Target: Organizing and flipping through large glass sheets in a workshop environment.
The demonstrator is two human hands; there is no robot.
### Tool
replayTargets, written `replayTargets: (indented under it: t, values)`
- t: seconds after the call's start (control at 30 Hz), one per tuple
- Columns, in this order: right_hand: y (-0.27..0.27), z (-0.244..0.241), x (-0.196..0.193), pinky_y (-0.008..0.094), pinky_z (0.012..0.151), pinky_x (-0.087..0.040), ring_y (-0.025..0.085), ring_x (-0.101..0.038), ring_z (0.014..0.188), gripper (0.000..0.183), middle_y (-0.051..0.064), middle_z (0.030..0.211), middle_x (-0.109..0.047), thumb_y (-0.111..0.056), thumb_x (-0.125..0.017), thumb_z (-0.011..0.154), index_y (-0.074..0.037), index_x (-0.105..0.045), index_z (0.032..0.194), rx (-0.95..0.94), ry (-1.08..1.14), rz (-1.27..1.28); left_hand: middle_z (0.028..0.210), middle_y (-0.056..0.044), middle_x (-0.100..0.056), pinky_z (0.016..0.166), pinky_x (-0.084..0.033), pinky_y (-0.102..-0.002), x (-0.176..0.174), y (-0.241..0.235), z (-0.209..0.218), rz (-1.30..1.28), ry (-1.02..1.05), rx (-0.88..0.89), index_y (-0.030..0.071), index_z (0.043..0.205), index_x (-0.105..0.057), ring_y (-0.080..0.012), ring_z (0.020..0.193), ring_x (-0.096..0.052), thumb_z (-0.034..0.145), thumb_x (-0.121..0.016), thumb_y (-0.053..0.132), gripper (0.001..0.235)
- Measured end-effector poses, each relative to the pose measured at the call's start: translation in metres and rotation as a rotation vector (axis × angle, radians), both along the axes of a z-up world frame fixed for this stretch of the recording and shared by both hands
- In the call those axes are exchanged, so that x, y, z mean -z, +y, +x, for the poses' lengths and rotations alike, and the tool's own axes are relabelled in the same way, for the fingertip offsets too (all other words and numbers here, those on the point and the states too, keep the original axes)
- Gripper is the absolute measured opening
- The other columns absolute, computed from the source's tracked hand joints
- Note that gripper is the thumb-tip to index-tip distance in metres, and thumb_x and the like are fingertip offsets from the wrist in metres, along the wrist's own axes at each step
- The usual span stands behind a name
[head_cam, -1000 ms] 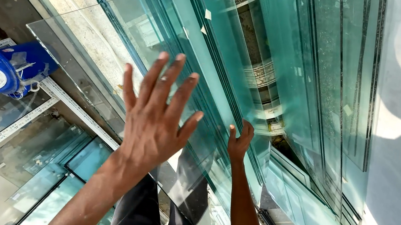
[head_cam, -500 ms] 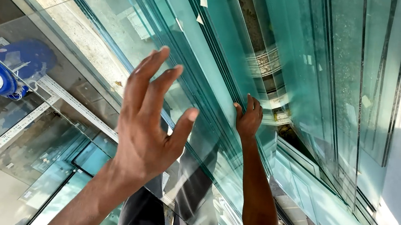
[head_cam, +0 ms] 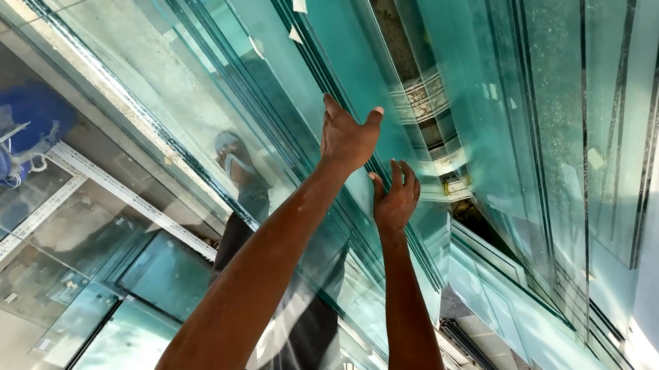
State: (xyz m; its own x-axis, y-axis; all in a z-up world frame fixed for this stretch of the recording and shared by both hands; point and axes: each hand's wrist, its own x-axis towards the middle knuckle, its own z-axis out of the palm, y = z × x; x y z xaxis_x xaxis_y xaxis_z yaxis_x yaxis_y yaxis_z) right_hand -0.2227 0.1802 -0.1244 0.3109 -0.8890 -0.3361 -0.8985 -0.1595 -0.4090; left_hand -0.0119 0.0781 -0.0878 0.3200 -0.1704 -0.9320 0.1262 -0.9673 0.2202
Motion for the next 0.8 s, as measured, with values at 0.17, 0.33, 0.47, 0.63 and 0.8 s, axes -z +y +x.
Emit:
replayTargets:
  t: [0.17, 0.33, 0.47, 0.63, 0.8]
  values:
    - [-0.007, -0.002, 0.008, 0.053, 0.099, -0.048, 0.042, -0.059, 0.118, 0.059, 0.022, 0.133, -0.061, -0.047, -0.07, 0.099, 0.0, -0.061, 0.134, 0.062, -0.098, 0.091, 0.163, -0.034, -0.02, 0.121, -0.029, -0.05, 0.008, 0.006, -0.015, -0.156, -0.124, -0.038, -0.007, 0.159, -0.005, -0.0476, 0.151, -0.025, 0.089, -0.072, 0.045, 0.11]
    - [-0.026, 0.024, 0.012, 0.053, 0.105, -0.046, 0.043, -0.056, 0.123, 0.048, 0.02, 0.137, -0.059, -0.034, -0.065, 0.106, 0.0, -0.058, 0.139, 0.076, -0.306, 0.123, 0.16, -0.037, -0.033, 0.122, -0.043, -0.049, 0.002, 0.024, -0.014, -0.247, -0.157, 0.115, -0.007, 0.163, -0.011, -0.0487, 0.149, -0.041, 0.092, -0.071, 0.046, 0.107]
    - [-0.028, 0.022, 0.02, 0.054, 0.101, -0.045, 0.039, -0.061, 0.113, 0.046, 0.015, 0.129, -0.065, -0.037, -0.066, 0.1, -0.005, -0.065, 0.133, 0.12, -0.149, 0.06, 0.157, -0.046, -0.018, 0.113, -0.046, -0.056, -0.006, 0.023, -0.01, -0.395, -0.142, 0.353, -0.005, 0.162, -0.009, -0.0594, 0.146, -0.035, 0.095, -0.074, 0.046, 0.107]
    - [-0.019, 0.026, 0.027, 0.062, 0.107, -0.038, 0.033, -0.064, 0.114, 0.043, 0.007, 0.123, -0.07, -0.045, -0.06, 0.104, -0.01, -0.07, 0.125, 0.135, 0.036, -0.111, 0.154, -0.055, -0.008, 0.106, -0.049, -0.057, -0.011, 0.031, -0.01, -0.427, -0.112, 0.441, -0.002, 0.16, -0.008, -0.0648, 0.14, -0.034, 0.093, -0.074, 0.046, 0.106]
    - [-0.031, 0.033, 0.027, 0.059, 0.111, -0.032, 0.028, -0.065, 0.109, 0.044, 0.005, 0.115, -0.071, -0.049, -0.054, 0.107, -0.012, -0.073, 0.121, 0.284, 0.172, -0.162, 0.168, -0.042, -0.019, 0.116, -0.049, -0.052, 0.01, 0.046, -0.017, -0.588, -0.285, 0.475, 0.001, 0.166, -0.009, -0.0561, 0.151, -0.038, 0.1, -0.071, 0.036, 0.097]
